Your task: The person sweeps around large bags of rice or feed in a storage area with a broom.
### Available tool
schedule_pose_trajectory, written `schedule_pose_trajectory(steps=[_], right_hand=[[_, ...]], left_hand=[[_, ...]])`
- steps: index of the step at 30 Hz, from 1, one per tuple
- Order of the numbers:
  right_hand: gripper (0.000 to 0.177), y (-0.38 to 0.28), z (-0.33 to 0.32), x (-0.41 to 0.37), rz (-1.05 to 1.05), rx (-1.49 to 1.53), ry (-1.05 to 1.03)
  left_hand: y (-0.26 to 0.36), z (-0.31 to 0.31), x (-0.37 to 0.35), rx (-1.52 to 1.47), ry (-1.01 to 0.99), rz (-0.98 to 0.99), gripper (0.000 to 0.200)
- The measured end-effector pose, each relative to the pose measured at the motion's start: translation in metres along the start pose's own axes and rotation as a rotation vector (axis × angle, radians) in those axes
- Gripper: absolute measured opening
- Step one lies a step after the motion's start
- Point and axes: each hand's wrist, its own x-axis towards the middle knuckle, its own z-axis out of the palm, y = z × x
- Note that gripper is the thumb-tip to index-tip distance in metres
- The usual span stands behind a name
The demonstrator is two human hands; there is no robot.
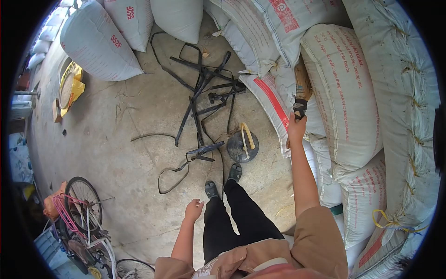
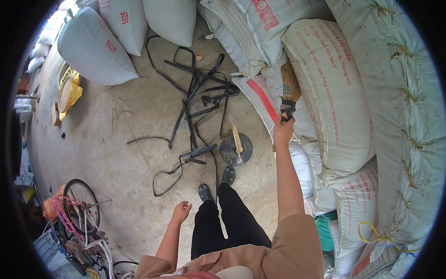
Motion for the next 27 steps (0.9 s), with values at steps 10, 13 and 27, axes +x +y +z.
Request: schedule_pose_trajectory(steps=[10, 13, 27], right_hand=[[0.056, -0.018, 0.044, -0.014, -0.233, -0.036, -0.202], [0.057, -0.037, 0.048, 0.013, -0.126, 0.155, -0.143], [0.043, -0.101, 0.014, 0.052, 0.118, -0.142, -0.801]], left_hand=[[0.015, 0.006, 0.004, -0.109, 0.029, -0.038, 0.04], [0.03, -0.01, 0.002, -0.122, -0.001, -0.037, 0.042], [0.055, -0.065, 0.035, -0.198, -0.03, 0.031, 0.041]])
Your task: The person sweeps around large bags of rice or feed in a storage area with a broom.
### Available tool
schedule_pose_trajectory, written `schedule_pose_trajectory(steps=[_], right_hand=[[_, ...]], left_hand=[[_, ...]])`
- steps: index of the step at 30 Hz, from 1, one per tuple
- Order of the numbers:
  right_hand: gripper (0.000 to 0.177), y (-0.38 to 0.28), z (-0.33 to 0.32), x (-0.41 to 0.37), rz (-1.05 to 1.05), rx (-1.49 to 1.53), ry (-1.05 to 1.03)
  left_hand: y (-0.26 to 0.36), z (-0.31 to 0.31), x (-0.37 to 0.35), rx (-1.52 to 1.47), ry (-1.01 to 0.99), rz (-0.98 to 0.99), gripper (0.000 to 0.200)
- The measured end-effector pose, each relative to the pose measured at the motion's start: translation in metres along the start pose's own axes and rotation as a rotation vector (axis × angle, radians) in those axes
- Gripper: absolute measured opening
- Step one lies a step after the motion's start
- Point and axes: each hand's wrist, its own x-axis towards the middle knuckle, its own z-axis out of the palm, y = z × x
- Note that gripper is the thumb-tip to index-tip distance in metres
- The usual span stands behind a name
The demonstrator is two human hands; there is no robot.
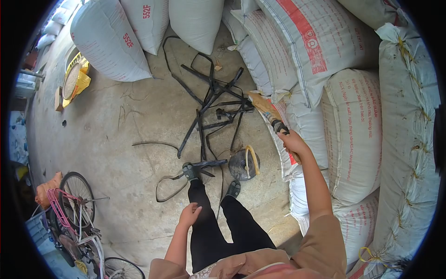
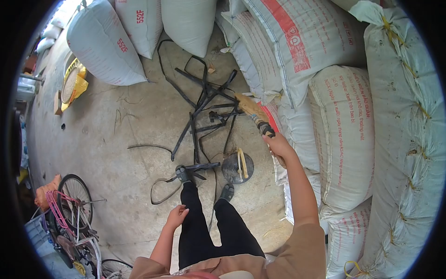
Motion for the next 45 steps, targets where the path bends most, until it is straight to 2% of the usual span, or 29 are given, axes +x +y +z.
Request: schedule_pose_trajectory(steps=[2, 3, 5, 6, 8, 10, 11, 12, 13, 15, 16, 18, 19, 21, 23, 25, 27, 29, 31, 33, 35, 37, 38, 39, 41, 42, 43, 44, 45], right_hand=[[0.037, -0.022, -0.008, -0.026, -0.089, 0.118, -0.234], [0.037, -0.031, -0.009, -0.025, -0.093, 0.122, -0.23], [0.035, -0.043, -0.013, -0.017, -0.152, 0.449, -0.008], [0.035, -0.045, -0.011, -0.003, -0.149, 0.459, 0.004], [0.037, -0.037, 0.007, 0.05, -0.145, 0.348, 0.607], [0.043, -0.021, 0.039, 0.103, 0.071, 0.374, 0.642], [0.048, -0.037, 0.063, 0.1, 0.068, 0.453, 0.651], [0.047, -0.021, 0.087, 0.125, 0.077, 0.49, 0.632], [0.047, -0.04, 0.095, 0.11, 0.084, 0.504, 0.647], [0.046, -0.075, 0.114, 0.071, 0.145, 0.413, 0.37], [0.046, -0.083, 0.116, 0.06, 0.15, 0.42, 0.374], [0.04, -0.096, 0.111, 0.045, 0.14, 0.332, 0.022], [0.04, -0.113, 0.102, 0.037, 0.139, 0.333, 0.026], [0.036, -0.141, 0.081, 0.031, 0.038, 0.439, 0.45], [0.041, -0.123, 0.051, 0.071, 0.029, 0.628, 0.638], [0.04, -0.072, 0.044, 0.161, 0.056, 0.307, 0.926], [0.038, -0.151, 0.07, 0.13, 0.116, 0.405, 0.848], [0.038, -0.154, 0.098, 0.138, 0.058, 0.477, 0.714], [0.038, -0.161, 0.111, 0.114, 0.012, 0.315, 0.109], [0.037, -0.177, 0.13, 0.072, -0.006, 0.333, 0.098], [0.037, -0.178, 0.13, 0.06, -0.031, 0.348, 0.081], [0.036, -0.162, 0.105, 0.064, 0.004, 0.783, 0.512], [0.036, -0.15, 0.091, 0.077, 0.057, 0.848, 0.669], [0.035, -0.14, 0.081, 0.095, 0.117, 0.913, 0.828], [0.035, -0.144, 0.077, 0.122, 0.101, 0.974, 0.847], [0.035, -0.15, 0.077, 0.136, 0.081, 1.032, 0.86], [0.035, -0.164, 0.088, 0.15, 0.079, 1.022, 0.811], [0.038, -0.148, 0.105, 0.193, 0.054, 0.914, 0.906], [0.038, -0.164, 0.106, 0.192, 0.044, 0.911, 0.904]], left_hand=[[-0.002, -0.01, 0.008, -0.011, -0.008, 0.002, 0.041], [-0.004, -0.019, 0.015, -0.012, -0.017, 0.003, 0.041], [-0.008, -0.037, 0.031, 0.016, -0.021, 0.041, 0.041], [-0.009, -0.05, 0.041, 0.042, -0.033, 0.072, 0.041], [-0.006, -0.084, 0.06, 0.103, -0.057, 0.069, 0.041], [-0.013, -0.119, 0.083, 0.186, -0.034, 0.081, 0.04], [-0.016, -0.14, 0.091, 0.209, -0.053, 0.098, 0.04], [-0.017, -0.16, 0.099, 0.177, 0.003, 0.086, 0.041], [-0.021, -0.18, 0.107, 0.14, 0.064, 0.07, 0.042], [-0.034, -0.22, 0.117, 0.14, 0.082, 0.069, 0.041], [-0.036, -0.238, 0.121, 0.187, 0.084, 0.039, 0.039], [-0.033, -0.27, 0.125, 0.266, 0.078, 0.015, 0.036], [-0.037, -0.285, 0.128, 0.266, 0.077, 0.02, 0.036], [-0.047, -0.31, 0.13, 0.303, 0.07, 0.033, 0.036], [-0.049, -0.327, 0.125, 0.311, 0.068, 0.024, 0.035], [-0.054, -0.336, 0.122, 0.329, 0.067, -0.059, 0.037], [-0.073, -0.331, 0.123, 0.373, 0.031, -0.061, 0.038], [-0.081, -0.329, 0.123, 0.43, -0.026, -0.091, 0.039], [-0.085, -0.327, 0.121, 0.452, -0.189, -0.084, 0.041], [-0.082, -0.337, 0.124, 0.469, -0.255, -0.078, 0.041], [-0.071, -0.351, 0.124, 0.454, -0.2, -0.094, 0.04], [-0.071, -0.365, 0.128, 0.442, -0.112, -0.11, 0.039], [-0.07, -0.371, 0.131, 0.438, -0.027, -0.124, 0.038], [-0.071, -0.373, 0.134, 0.442, -0.027, -0.121, 0.038], [-0.075, -0.367, 0.14, 0.366, 0.107, -0.125, 0.034], [-0.075, -0.358, 0.142, 0.36, 0.108, -0.122, 0.034], [-0.076, -0.345, 0.144, 0.324, 0.119, -0.123, 0.034], [-0.072, -0.331, 0.146, 0.287, 0.13, -0.124, 0.033], [-0.062, -0.317, 0.146, 0.278, 0.134, -0.121, 0.033]])
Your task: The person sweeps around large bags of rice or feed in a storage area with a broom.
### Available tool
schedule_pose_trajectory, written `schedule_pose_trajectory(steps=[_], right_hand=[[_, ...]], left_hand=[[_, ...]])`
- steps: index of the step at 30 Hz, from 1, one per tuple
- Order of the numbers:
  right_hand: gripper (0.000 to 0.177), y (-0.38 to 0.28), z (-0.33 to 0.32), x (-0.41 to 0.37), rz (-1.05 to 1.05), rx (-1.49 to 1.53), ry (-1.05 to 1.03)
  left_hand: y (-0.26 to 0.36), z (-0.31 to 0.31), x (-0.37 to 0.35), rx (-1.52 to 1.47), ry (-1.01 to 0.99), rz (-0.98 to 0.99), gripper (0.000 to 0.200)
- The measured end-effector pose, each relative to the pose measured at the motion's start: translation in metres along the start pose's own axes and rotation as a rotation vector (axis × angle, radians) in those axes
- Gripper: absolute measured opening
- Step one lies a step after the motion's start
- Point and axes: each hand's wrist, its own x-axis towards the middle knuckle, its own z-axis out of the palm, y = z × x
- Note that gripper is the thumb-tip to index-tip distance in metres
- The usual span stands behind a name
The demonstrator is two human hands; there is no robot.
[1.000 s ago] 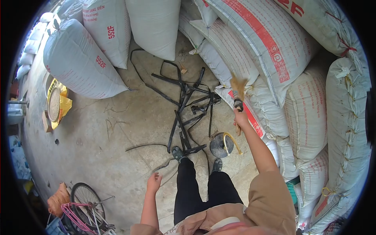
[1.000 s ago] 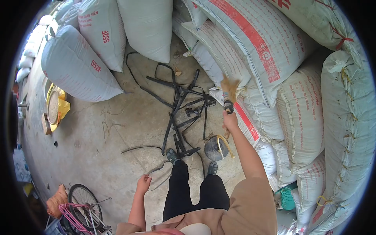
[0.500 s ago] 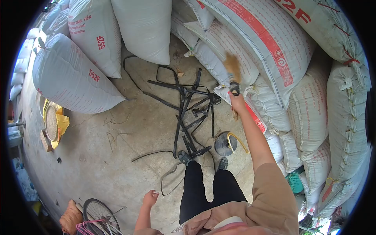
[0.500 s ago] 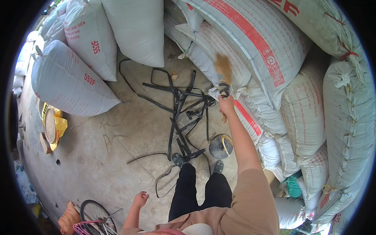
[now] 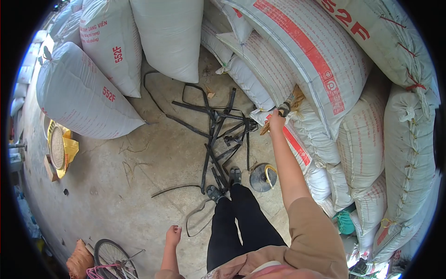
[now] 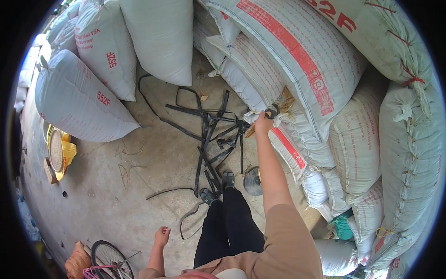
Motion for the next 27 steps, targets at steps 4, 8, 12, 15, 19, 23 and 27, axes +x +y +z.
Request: schedule_pose_trajectory(steps=[4, 8, 12, 15, 19, 23, 27], right_hand=[[0.041, -0.011, -0.013, -0.029, -0.045, -0.094, -0.025], [0.04, -0.023, -0.073, -0.059, -0.041, -0.494, -0.408], [0.034, 0.014, -0.085, -0.064, -0.363, -0.662, -0.603], [0.035, -0.061, -0.041, -0.052, -0.14, -0.327, -0.283], [0.044, -0.049, 0.032, -0.02, -0.12, -0.333, -0.121], [0.043, -0.002, 0.073, 0.018, -0.453, -0.746, -0.465], [0.043, -0.057, 0.077, 0.02, -0.568, -0.645, -0.308]], left_hand=[[0.041, 0.01, -0.019, -0.007, -0.292, 0.109, 0.035], [0.042, 0.001, -0.012, 0.07, -0.194, 0.047, 0.04], [0.055, -0.016, -0.006, 0.119, -0.159, -0.013, 0.041], [0.072, -0.03, -0.007, 0.093, -0.104, -0.018, 0.04], [0.085, -0.02, -0.002, 0.038, -0.109, -0.02, 0.039], [0.102, -0.007, -0.006, 0.007, -0.135, -0.037, 0.037], [0.101, 0.005, -0.012, -0.047, -0.126, -0.036, 0.034]])
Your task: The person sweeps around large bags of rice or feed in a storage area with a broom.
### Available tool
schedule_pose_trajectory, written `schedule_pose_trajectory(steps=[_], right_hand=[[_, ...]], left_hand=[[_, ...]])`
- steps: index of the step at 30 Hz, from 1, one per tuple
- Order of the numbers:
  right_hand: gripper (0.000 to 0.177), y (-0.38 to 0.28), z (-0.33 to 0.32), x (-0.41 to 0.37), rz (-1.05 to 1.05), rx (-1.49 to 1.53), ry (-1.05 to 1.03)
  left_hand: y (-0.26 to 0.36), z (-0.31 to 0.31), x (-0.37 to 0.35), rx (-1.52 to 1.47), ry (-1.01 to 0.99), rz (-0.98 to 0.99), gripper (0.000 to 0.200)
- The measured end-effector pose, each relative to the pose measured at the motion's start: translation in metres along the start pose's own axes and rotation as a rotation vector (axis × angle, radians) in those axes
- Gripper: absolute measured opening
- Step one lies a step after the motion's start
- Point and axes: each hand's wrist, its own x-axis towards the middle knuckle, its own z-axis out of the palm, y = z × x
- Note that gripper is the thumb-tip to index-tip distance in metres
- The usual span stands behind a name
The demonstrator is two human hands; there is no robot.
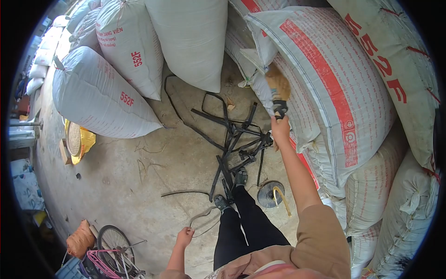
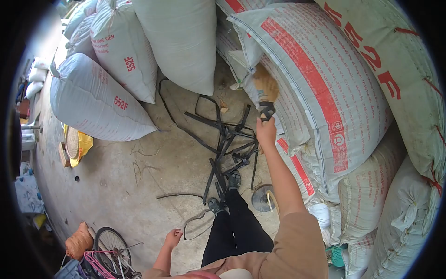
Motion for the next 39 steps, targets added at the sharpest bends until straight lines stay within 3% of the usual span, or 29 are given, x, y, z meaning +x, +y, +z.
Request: schedule_pose_trajectory(steps=[1, 5, 7, 10, 12, 13, 14, 16, 17, 19, 21, 23, 25, 27, 30, 32, 34, 35, 36, 37, 39], right_hand=[[0.044, -0.015, -0.017, 0.006, -0.063, -0.01, 0.206], [0.046, -0.018, -0.021, 0.037, 0.129, 0.05, 0.098], [0.045, -0.039, -0.003, 0.034, 0.178, -0.078, 0.021], [0.046, -0.023, 0.048, 0.034, -0.06, -0.329, -0.292], [0.043, -0.027, 0.059, 0.037, 0.141, -0.508, -1.039], [0.039, -0.019, 0.064, 0.025, 0.078, -0.589, -1.084], [0.046, 0.002, 0.07, 0.01, 0.028, -0.569, -1.042], [0.057, 0.031, 0.074, -0.023, -0.004, -0.477, -0.749], [0.057, 0.027, 0.061, -0.027, -0.006, -0.473, -0.75], [0.062, -0.001, 0.016, -0.029, 0.075, -0.338, -0.56], [0.06, 0.01, -0.006, -0.018, -0.063, -0.208, -0.277], [0.058, 0.026, -0.029, 0.007, -0.174, -0.195, -0.129], [0.053, 0.047, -0.058, 0.025, -0.165, -0.371, -0.119], [0.05, 0.075, -0.082, 0.024, -0.037, -0.742, -0.271], [0.033, 0.108, -0.1, -0.027, 0.078, -0.921, -0.402], [0.034, 0.137, -0.097, -0.076, 0.216, -0.836, -0.454], [0.052, 0.098, -0.108, -0.116, 0.446, -0.701, -0.623], [0.049, 0.105, -0.103, -0.138, 0.379, -0.678, -0.581], [0.042, 0.113, -0.094, -0.151, 0.482, -0.559, -0.67], [0.041, 0.12, -0.089, -0.166, 0.334, -0.505, -0.692], [0.063, 0.004, -0.13, -0.156, 0.623, -0.274, -0.982]], left_hand=[[0.002, 0.001, -0.001, -0.01, 0.005, -0.004, 0.034], [0.009, 0.005, -0.005, -0.009, 0.131, -0.082, 0.03], [0.01, 0.009, 0.0, -0.005, 0.198, -0.102, 0.029], [0.017, 0.012, -0.005, -0.102, 0.189, -0.09, 0.026], [0.035, 0.006, -0.008, -0.13, 0.186, -0.066, 0.024], [0.039, 0.006, -0.006, -0.131, 0.195, -0.066, 0.024], [0.039, 0.006, -0.008, -0.19, 0.229, -0.047, 0.023], [0.034, 0.003, -0.012, -0.242, 0.267, -0.031, 0.022], [0.032, 0.003, -0.012, -0.257, 0.245, -0.034, 0.022], [0.031, 0.004, -0.011, -0.271, 0.222, -0.037, 0.022], [0.036, 0.002, -0.014, -0.229, 0.275, -0.05, 0.025], [0.036, 0.006, -0.01, -0.216, 0.301, -0.046, 0.027], [0.037, 0.011, -0.005, -0.208, 0.324, -0.037, 0.028], [0.04, 0.015, -0.001, -0.214, 0.295, -0.025, 0.027], [0.047, 0.016, 0.003, -0.249, 0.261, 0.02, 0.027], [0.051, 0.015, 0.0, -0.262, 0.252, 0.021, 0.027], [0.052, 0.004, -0.003, -0.282, 0.265, 0.018, 0.028], [0.054, -0.001, -0.006, -0.221, 0.239, 0.012, 0.029], [0.056, -0.005, -0.016, -0.161, 0.21, 0.001, 0.03], [0.058, -0.01, -0.023, -0.188, 0.23, 0.003, 0.03], [0.069, -0.021, -0.036, -0.093, 0.282, 0.05, 0.034]])
